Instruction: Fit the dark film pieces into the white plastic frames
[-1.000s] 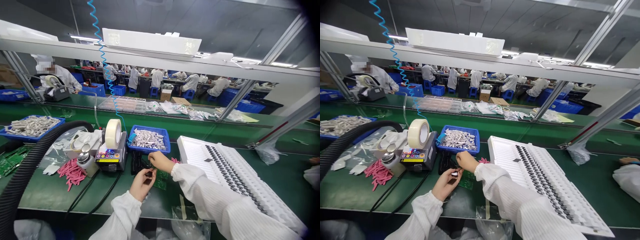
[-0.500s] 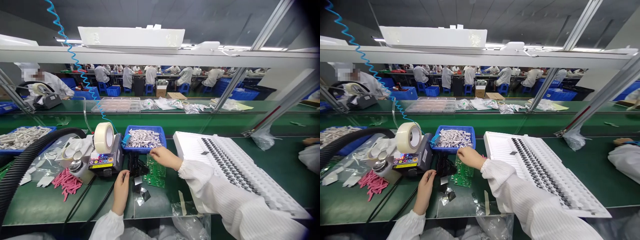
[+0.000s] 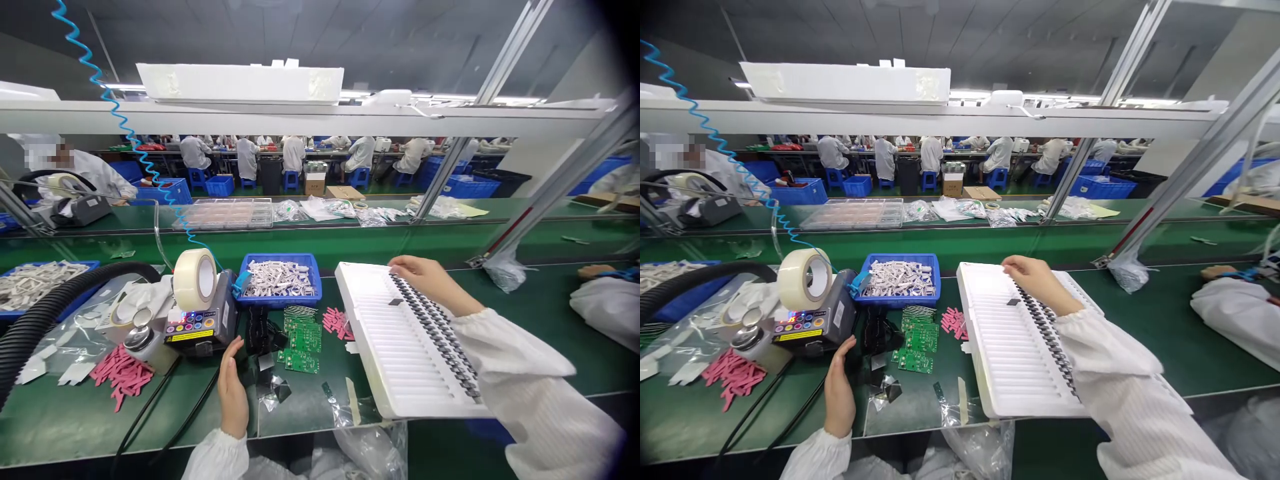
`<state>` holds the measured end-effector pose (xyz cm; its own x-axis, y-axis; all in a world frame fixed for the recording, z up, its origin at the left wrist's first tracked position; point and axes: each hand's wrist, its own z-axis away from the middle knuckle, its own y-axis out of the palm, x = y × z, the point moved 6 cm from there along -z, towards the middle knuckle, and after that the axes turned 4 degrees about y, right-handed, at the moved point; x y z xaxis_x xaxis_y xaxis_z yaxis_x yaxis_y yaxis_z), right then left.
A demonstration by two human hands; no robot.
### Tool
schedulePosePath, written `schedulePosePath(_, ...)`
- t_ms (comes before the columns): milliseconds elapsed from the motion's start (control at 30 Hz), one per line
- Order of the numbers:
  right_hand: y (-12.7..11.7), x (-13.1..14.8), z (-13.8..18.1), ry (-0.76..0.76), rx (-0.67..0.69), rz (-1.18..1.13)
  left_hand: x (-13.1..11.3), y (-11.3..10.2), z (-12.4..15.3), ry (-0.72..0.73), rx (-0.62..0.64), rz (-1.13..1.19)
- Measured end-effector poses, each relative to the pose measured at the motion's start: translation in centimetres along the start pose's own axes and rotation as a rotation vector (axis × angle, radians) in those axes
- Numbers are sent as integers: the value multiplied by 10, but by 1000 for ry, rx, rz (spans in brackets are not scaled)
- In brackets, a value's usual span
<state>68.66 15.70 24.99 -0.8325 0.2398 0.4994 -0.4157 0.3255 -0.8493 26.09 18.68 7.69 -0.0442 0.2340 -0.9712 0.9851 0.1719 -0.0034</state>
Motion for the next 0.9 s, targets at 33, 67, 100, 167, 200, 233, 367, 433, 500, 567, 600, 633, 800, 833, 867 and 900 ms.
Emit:
schedulePosePath(33,-7,-14,2,33,-11,17,-1,-1,1,5,-13,-6)
schedulePosePath(67,-12,-27,5,58,-13,32,-1,-2,1,10,-27,-13)
schedulePosePath(100,-14,-39,9,77,-8,46,-1,-3,2,15,-44,-22)
schedulePosePath(167,-12,-60,15,96,23,70,0,-4,3,25,-70,-38)
schedulePosePath(200,-8,-70,19,100,43,81,0,-5,4,30,-74,-43)
schedulePosePath(233,-4,-78,21,101,65,92,0,-5,4,34,-76,-47)
schedulePosePath(367,11,-100,29,80,119,144,-2,-5,8,41,-68,-56)
schedulePosePath(433,14,-105,30,69,119,173,-5,-5,11,38,-61,-54)
schedulePosePath(500,16,-106,28,59,113,204,-8,-5,15,30,-55,-48)
schedulePosePath(567,20,-103,25,33,110,238,-10,-4,21,13,-50,-38)
schedulePosePath(600,24,-101,23,14,107,256,-11,-3,24,1,-44,-33)
schedulePosePath(633,28,-98,22,-6,103,276,-12,-2,27,-16,-35,-29)
schedulePosePath(800,49,-85,16,-63,66,351,-12,3,42,-106,15,-19)
schedulePosePath(833,50,-82,16,-72,61,354,-11,2,43,-118,13,-17)
schedulePosePath(867,49,-78,15,-82,59,352,-10,1,44,-128,8,-16)
schedulePosePath(900,46,-72,14,-93,57,345,-9,-1,45,-136,3,-14)
